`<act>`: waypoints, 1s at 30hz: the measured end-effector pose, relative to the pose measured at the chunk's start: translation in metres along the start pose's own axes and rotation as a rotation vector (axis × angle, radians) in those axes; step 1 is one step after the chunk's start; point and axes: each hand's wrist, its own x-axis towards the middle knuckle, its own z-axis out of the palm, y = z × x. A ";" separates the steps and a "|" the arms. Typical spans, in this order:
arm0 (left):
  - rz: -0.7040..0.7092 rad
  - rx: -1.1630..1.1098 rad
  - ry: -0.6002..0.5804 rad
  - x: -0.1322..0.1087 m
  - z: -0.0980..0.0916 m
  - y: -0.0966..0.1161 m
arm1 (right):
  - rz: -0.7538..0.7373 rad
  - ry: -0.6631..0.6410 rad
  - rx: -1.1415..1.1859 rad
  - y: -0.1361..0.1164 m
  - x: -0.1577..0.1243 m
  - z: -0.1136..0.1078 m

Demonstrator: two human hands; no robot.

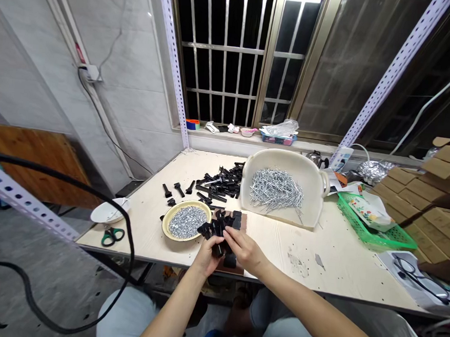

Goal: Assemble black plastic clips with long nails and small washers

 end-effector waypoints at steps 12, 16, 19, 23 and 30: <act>0.561 0.567 0.005 0.026 -0.024 -0.012 | 0.376 0.008 0.423 0.012 0.041 0.012; 0.646 0.675 -0.016 0.029 -0.031 -0.012 | 0.262 -0.041 0.443 0.011 0.040 0.028; 0.676 0.667 -0.024 0.025 -0.030 -0.010 | 0.281 -0.024 0.461 0.001 0.032 0.035; 0.633 0.654 0.035 0.023 -0.026 -0.009 | 0.321 0.003 0.461 0.003 0.028 0.036; 0.514 0.652 0.096 0.022 -0.030 -0.008 | 0.683 -0.458 -0.269 0.111 0.001 0.001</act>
